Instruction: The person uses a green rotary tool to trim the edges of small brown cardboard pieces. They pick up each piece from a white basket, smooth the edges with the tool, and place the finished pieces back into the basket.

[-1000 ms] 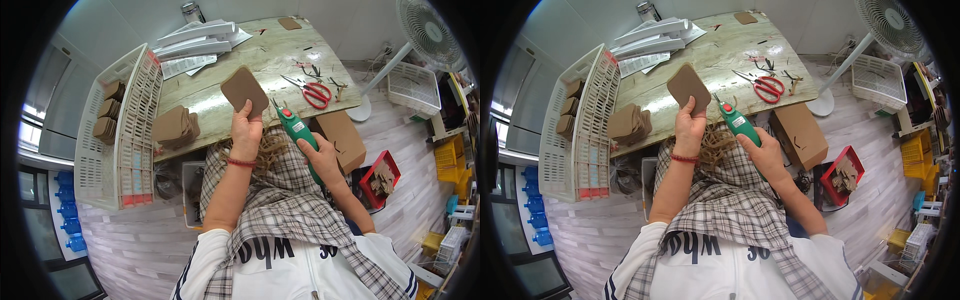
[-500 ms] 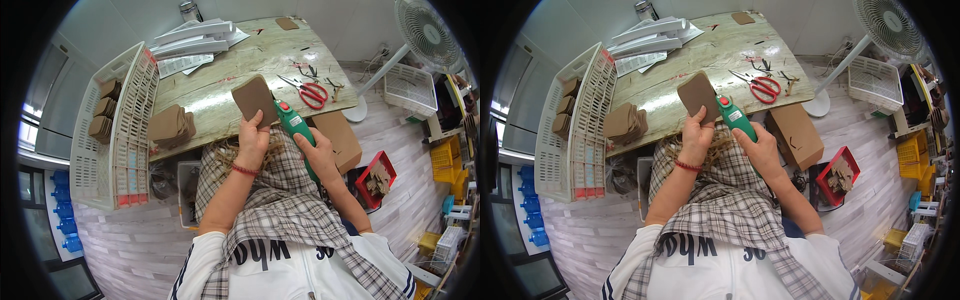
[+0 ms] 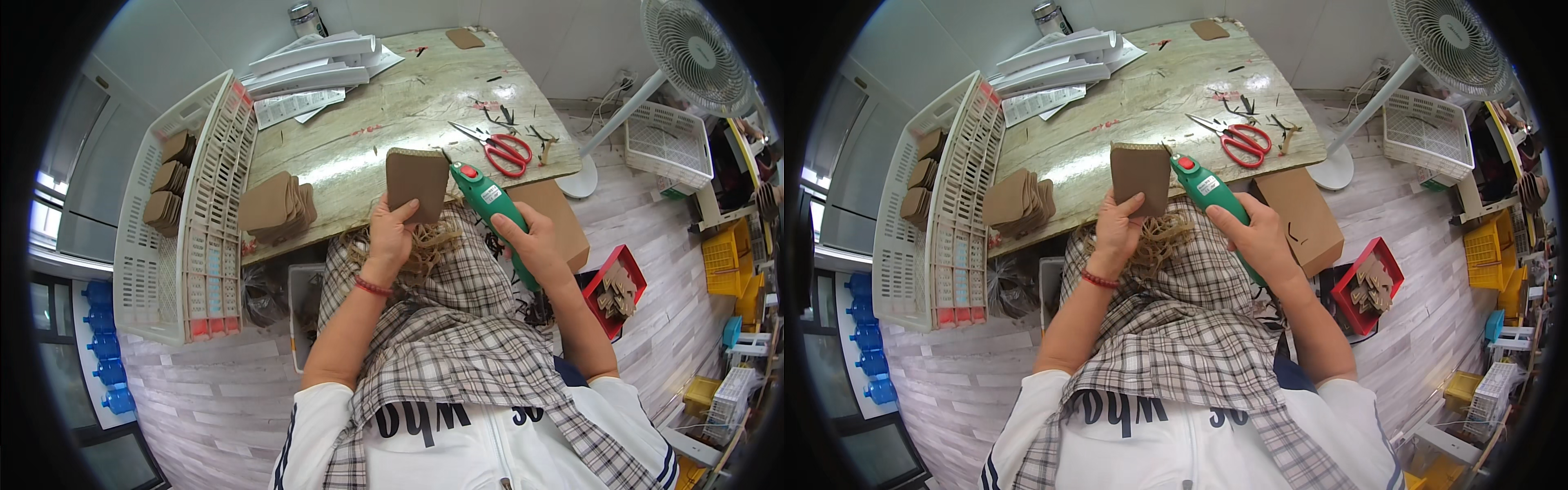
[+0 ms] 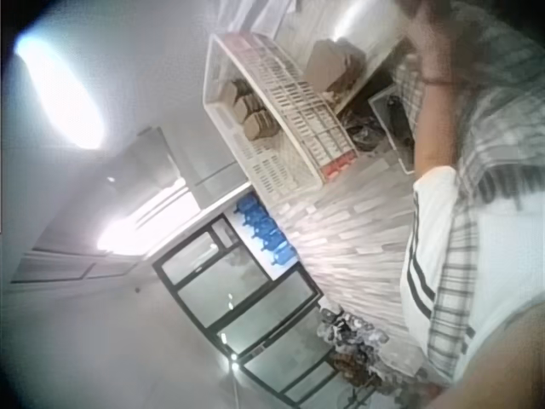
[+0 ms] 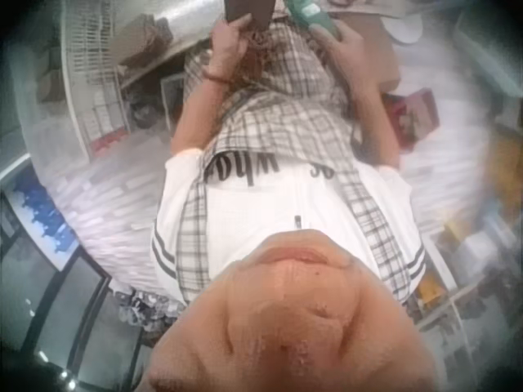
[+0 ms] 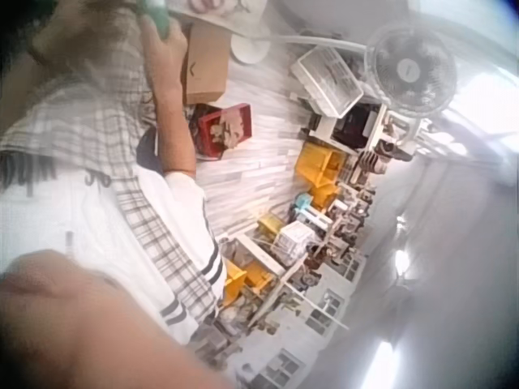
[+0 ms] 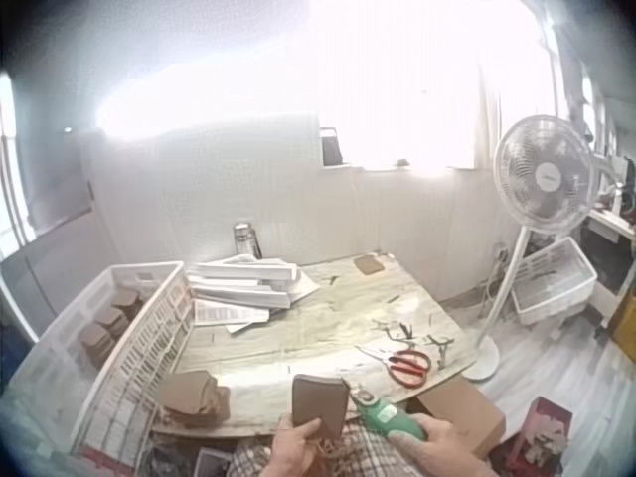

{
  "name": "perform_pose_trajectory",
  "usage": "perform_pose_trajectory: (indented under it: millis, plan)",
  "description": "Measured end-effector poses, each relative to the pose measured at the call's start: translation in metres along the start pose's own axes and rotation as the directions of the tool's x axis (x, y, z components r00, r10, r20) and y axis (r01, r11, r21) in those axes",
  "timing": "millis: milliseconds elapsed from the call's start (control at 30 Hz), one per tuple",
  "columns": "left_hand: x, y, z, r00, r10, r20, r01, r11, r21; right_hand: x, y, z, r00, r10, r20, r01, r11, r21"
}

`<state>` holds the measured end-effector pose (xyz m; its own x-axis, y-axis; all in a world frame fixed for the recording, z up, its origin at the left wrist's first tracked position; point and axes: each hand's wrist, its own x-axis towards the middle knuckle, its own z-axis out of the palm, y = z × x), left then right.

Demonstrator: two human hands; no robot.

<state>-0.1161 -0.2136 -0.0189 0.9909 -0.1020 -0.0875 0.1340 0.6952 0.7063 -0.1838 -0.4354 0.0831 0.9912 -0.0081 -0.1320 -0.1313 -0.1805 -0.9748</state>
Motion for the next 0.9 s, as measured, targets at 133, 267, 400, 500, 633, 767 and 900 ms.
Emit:
perform_pose_trajectory:
  millis: [133, 267, 400, 500, 633, 767, 900]
  plan:
    - [0.002, 0.029, -0.017, 0.997, -0.005, 0.073, -0.011, 0.975, 0.221, -0.005, 0.005, -0.016, 0.994, 0.022, 0.107, -0.015, 0.998, -0.068]
    - [0.0, 0.056, -0.019, 0.985, -0.14, 0.103, 0.088, 0.911, 0.402, -0.011, 0.011, -0.021, 0.988, 0.028, 0.151, -0.007, 0.991, -0.134]
    - [-0.006, 0.064, -0.018, 0.956, -0.283, 0.074, 0.215, 0.852, 0.477, -0.017, 0.009, -0.015, 0.988, 0.03, 0.151, -0.004, 0.986, -0.167]
    - [-0.014, 0.058, -0.016, 0.944, -0.326, 0.05, 0.27, 0.851, 0.45, -0.017, 0.01, -0.01, 0.988, 0.039, 0.152, -0.016, 0.988, -0.152]
    - [-0.016, 0.052, -0.02, 0.916, -0.4, 0.041, 0.332, 0.809, 0.486, -0.013, 0.014, -0.006, 0.987, 0.032, 0.159, -0.014, 0.994, -0.113]
    - [-0.015, 0.052, -0.03, 0.886, -0.461, 0.049, 0.371, 0.768, 0.522, -0.009, 0.013, -0.008, 0.977, 0.069, 0.2, -0.045, 0.992, -0.122]
    - [-0.016, 0.074, -0.022, 0.886, -0.463, 0.02, 0.318, 0.64, 0.699, -0.011, 0.006, -0.012, 0.956, 0.147, 0.254, -0.121, 0.986, -0.114]
